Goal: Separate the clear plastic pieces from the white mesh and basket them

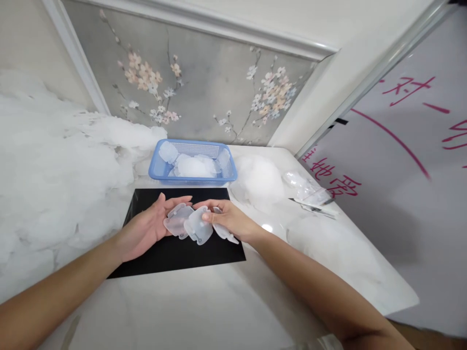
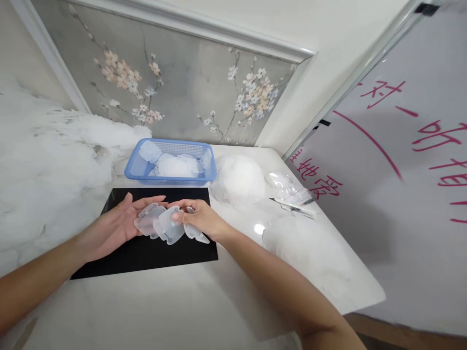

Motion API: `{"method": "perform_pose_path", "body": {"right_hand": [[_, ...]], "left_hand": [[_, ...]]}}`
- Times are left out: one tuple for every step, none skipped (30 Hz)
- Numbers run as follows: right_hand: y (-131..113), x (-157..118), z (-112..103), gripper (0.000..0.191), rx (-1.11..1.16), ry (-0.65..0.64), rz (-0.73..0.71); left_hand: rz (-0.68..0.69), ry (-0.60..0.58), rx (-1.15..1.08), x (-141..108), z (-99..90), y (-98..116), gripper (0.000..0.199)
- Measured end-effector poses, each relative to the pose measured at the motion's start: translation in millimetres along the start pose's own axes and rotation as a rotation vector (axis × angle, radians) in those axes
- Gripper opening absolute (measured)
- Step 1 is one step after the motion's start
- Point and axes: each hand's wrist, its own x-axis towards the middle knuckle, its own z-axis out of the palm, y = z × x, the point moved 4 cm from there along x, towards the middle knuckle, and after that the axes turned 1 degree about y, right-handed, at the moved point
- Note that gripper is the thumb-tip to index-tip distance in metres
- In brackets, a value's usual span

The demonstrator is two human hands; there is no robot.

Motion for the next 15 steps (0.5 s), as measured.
{"method": "perform_pose_path", "body": {"right_hand": [[-2, 3, 6, 0.046, -0.030, -0.019, 0.010], [-6, 7, 12, 0.045, -0.071, -0.035, 0.011], [-12, 11, 17, 0.045, -0.120, -0.045, -0.002], [-21, 15, 20, 0.046, -0.171, -0.041, -0.033], [-33, 20, 21, 0.047, -0.226, -0.025, -0.080], [-47, 26, 19, 0.048, -0.277, 0.005, -0.141], [-63, 32, 15, 0.049, -0.331, 0.060, -0.209], [-79, 40, 10, 0.050, -0.406, 0.105, -0.273], [-94, 49, 3, 0.050, -0.483, 0.149, -0.334], [-107, 60, -4, 0.050, -0.554, 0.193, -0.375], [-117, 71, -10, 0.048, -0.638, 0.221, -0.393], [-124, 83, -15, 0.044, -0.727, 0.254, -0.394], [-128, 95, -18, 0.039, -0.835, 0.284, -0.366], [-130, 105, -19, 0.033, -0.954, 0.315, -0.326], [-131, 114, -17, 0.028, -1.063, 0.356, -0.307]], "left_hand": [[0.004, -0.011, 0.031, -1, 3.0, 0, 0.063], [0.013, -0.014, 0.062, -2, 5.1, 1, 0.065], [0.031, -0.006, 0.095, -4, 5.7, 4, 0.067], [0.063, 0.018, 0.142, -7, 4.1, 7, 0.069], [0.106, 0.054, 0.219, -11, 0.0, 12, 0.068], [0.157, 0.105, 0.341, -16, -6.7, 17, 0.066], [0.209, 0.176, 0.505, -23, -15.9, 23, 0.063], [0.251, 0.254, 0.719, -31, -26.6, 28, 0.060], [0.278, 0.353, 0.970, -40, -38.6, 32, 0.062], [0.282, 0.468, 1.212, -51, -51.2, 35, 0.064], [0.271, 0.563, 1.435, -61, -62.7, 37, 0.064], [0.229, 0.674, 1.597, -72, -74.3, 38, 0.064], [0.168, 0.783, 1.693, -84, -85.0, 38, 0.065], [0.114, 0.878, 1.746, -94, -93.4, 39, 0.068], [0.074, 0.967, 1.761, -104, -99.5, 41, 0.070]]}}
